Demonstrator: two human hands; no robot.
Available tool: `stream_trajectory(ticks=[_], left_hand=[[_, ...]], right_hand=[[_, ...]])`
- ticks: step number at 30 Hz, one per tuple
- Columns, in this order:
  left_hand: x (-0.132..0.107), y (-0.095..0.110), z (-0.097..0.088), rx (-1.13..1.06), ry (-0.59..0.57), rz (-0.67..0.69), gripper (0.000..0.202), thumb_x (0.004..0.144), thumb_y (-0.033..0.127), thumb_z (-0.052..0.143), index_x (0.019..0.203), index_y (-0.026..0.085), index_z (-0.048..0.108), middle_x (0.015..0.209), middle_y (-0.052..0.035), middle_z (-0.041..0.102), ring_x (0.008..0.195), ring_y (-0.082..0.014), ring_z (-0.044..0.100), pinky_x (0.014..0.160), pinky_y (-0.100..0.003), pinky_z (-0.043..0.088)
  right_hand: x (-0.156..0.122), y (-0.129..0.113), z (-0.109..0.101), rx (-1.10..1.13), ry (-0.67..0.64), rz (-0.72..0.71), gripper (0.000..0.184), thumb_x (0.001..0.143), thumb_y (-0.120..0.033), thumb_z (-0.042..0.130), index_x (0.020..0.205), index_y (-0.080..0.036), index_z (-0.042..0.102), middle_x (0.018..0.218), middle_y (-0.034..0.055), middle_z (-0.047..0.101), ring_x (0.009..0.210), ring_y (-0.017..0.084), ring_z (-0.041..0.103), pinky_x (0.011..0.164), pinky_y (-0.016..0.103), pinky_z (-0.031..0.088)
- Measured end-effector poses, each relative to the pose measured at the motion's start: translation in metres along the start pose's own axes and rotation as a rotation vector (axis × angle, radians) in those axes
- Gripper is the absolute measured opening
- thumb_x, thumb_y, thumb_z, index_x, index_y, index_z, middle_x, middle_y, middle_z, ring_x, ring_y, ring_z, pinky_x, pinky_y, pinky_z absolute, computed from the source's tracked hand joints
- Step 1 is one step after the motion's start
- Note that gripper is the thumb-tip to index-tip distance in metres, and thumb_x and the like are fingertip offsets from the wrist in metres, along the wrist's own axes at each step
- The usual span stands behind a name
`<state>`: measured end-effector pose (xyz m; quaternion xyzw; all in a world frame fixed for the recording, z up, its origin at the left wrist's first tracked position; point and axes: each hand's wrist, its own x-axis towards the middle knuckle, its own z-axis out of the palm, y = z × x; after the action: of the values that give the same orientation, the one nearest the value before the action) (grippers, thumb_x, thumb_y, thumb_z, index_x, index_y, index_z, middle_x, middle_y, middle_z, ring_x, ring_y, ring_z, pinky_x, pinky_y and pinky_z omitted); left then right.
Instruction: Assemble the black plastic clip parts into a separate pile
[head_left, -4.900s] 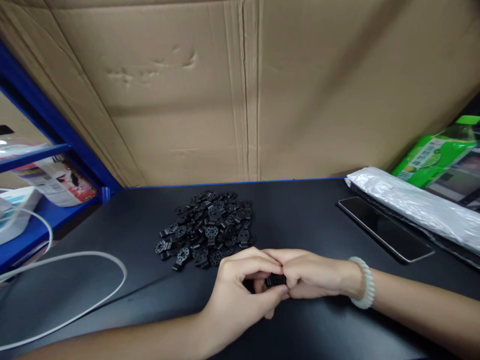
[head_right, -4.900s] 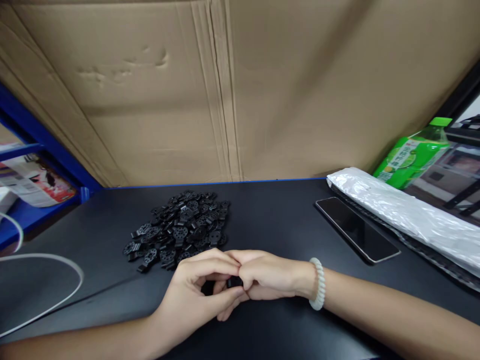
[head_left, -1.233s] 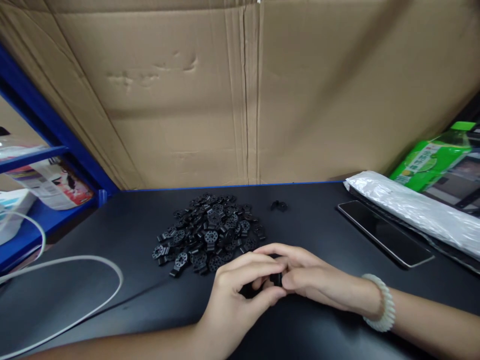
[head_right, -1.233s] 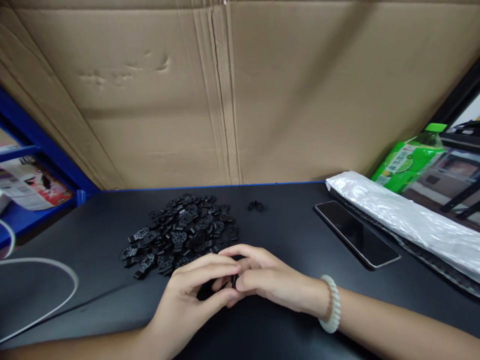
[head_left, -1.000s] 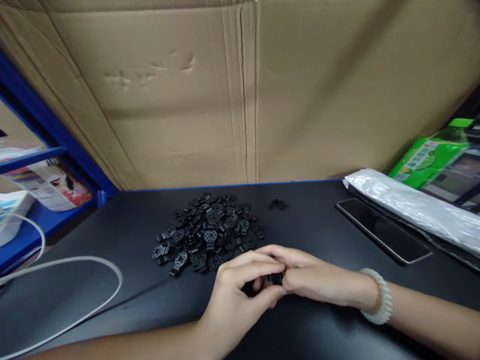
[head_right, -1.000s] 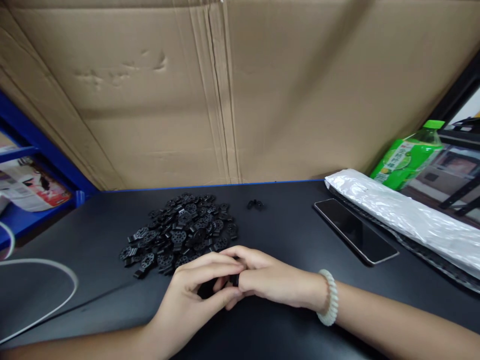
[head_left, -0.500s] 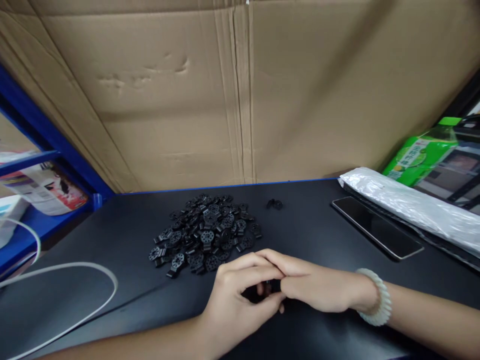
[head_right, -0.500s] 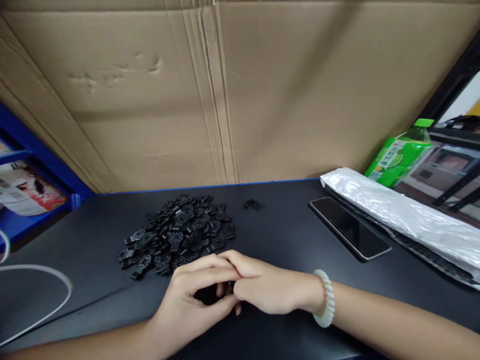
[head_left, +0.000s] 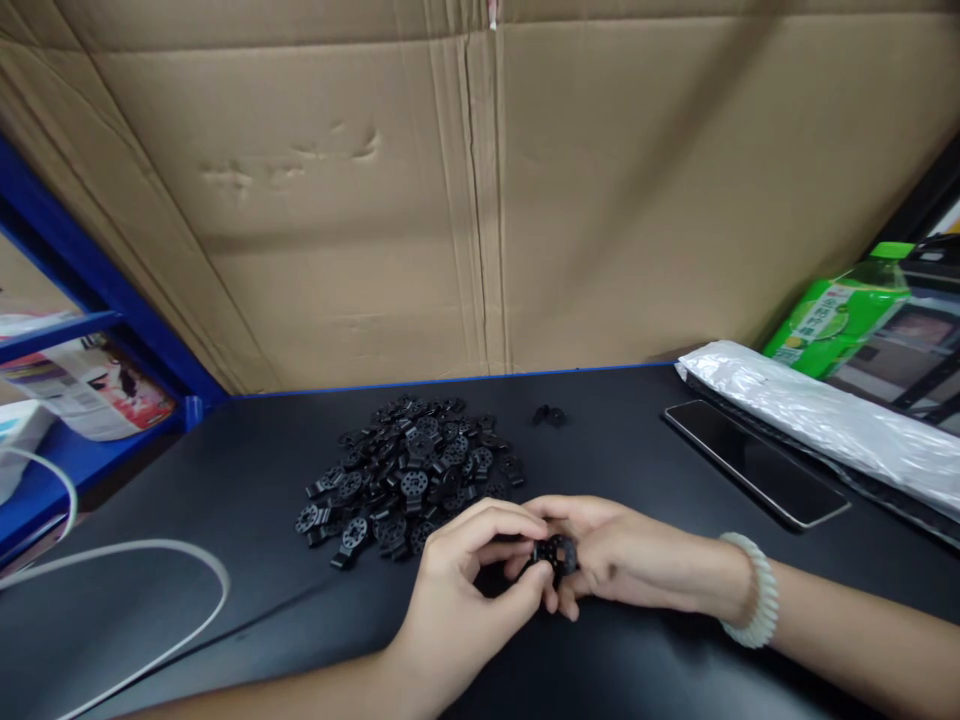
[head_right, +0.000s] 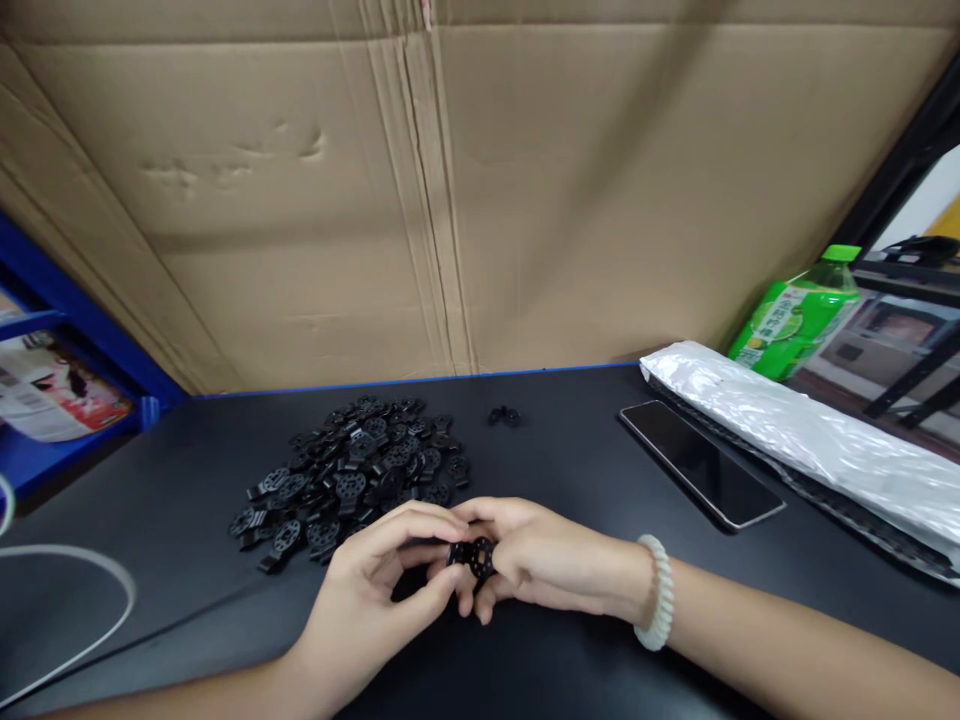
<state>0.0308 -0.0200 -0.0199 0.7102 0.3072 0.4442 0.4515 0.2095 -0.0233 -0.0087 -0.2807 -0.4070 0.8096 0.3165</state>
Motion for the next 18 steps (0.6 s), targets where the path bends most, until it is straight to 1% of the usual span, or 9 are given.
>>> stream_trajectory(ticks=[2,4,6,8,11,13,15,16,18], left_hand=[[0.0,0.0,-0.001,0.042,-0.002,0.043,0.022,0.072,0.001,0.062,0.086,0.016,0.07,0.088,-0.0056,0.068,0.079,-0.0167,0.066,0.067,-0.025,0.058],[-0.001,0.001,-0.003,0.034,0.001,0.056,0.023,0.072,0.001,0.063,0.087,0.017,0.07,0.089,-0.0048,0.068,0.083,-0.0165,0.066,0.071,-0.024,0.057],[-0.001,0.003,-0.004,-0.038,0.016,0.022,0.022,0.075,0.002,0.061,0.088,0.018,0.068,0.09,-0.0042,0.067,0.085,-0.0158,0.066,0.072,-0.023,0.057],[0.0,0.004,-0.006,-0.143,0.018,-0.047,0.018,0.079,0.005,0.06,0.088,0.018,0.068,0.092,-0.0041,0.066,0.086,-0.0154,0.066,0.072,-0.022,0.057],[0.0,0.003,-0.008,-0.256,-0.02,-0.11,0.011,0.082,0.01,0.06,0.085,0.018,0.068,0.094,-0.0044,0.066,0.088,-0.0156,0.066,0.075,-0.022,0.056],[-0.001,0.0,-0.008,-0.242,-0.038,-0.13,0.011,0.082,0.01,0.06,0.084,0.018,0.067,0.096,-0.0047,0.065,0.093,-0.0167,0.064,0.079,-0.024,0.056],[-0.003,-0.004,-0.006,-0.166,-0.059,-0.146,0.016,0.083,0.008,0.058,0.089,0.02,0.067,0.105,-0.0054,0.063,0.101,-0.0181,0.062,0.084,-0.026,0.055],[-0.004,-0.005,-0.005,-0.117,-0.074,-0.146,0.021,0.083,0.007,0.056,0.094,0.021,0.066,0.112,-0.0055,0.06,0.105,-0.0188,0.06,0.086,-0.028,0.055],[-0.007,-0.005,-0.004,-0.008,-0.123,-0.124,0.03,0.082,0.004,0.053,0.101,0.024,0.064,0.123,-0.0048,0.055,0.111,-0.0192,0.057,0.089,-0.03,0.054]], right_hand=[[-0.002,-0.001,-0.001,-0.012,-0.016,-0.031,0.04,0.068,-0.003,0.053,0.106,-0.014,0.061,0.085,0.0044,0.063,0.078,0.015,0.064,0.069,0.028,0.051],[-0.004,-0.003,-0.003,-0.092,0.01,-0.038,0.027,0.08,-0.016,0.06,0.106,-0.012,0.063,0.085,0.0061,0.063,0.081,0.016,0.064,0.072,0.031,0.053],[-0.005,-0.005,-0.007,-0.19,0.025,-0.024,0.027,0.08,-0.023,0.066,0.104,-0.01,0.065,0.087,0.0069,0.064,0.082,0.015,0.065,0.074,0.03,0.053],[-0.005,-0.008,-0.011,-0.259,0.002,-0.003,0.029,0.079,-0.026,0.069,0.103,-0.01,0.066,0.088,0.0075,0.066,0.083,0.016,0.066,0.074,0.03,0.053],[-0.005,-0.014,-0.017,-0.388,-0.035,0.006,0.033,0.079,-0.03,0.068,0.105,-0.01,0.065,0.087,0.0084,0.069,0.081,0.017,0.067,0.066,0.028,0.054],[-0.006,-0.018,-0.021,-0.583,-0.024,-0.017,0.03,0.081,-0.029,0.064,0.106,-0.011,0.064,0.084,0.0086,0.071,0.072,0.015,0.066,0.06,0.025,0.051],[-0.006,-0.022,-0.026,-0.872,0.047,-0.099,0.023,0.083,-0.022,0.059,0.103,-0.013,0.065,0.08,0.0063,0.073,0.062,0.012,0.062,0.057,0.022,0.047],[-0.006,-0.024,-0.03,-1.022,0.117,-0.162,0.02,0.083,-0.019,0.057,0.101,-0.014,0.066,0.078,0.0042,0.073,0.059,0.01,0.06,0.057,0.021,0.045],[-0.002,-0.028,-0.04,-1.301,0.322,-0.32,0.017,0.083,-0.016,0.055,0.095,-0.016,0.067,0.07,0.0004,0.07,0.055,0.01,0.057,0.055,0.021,0.043]])
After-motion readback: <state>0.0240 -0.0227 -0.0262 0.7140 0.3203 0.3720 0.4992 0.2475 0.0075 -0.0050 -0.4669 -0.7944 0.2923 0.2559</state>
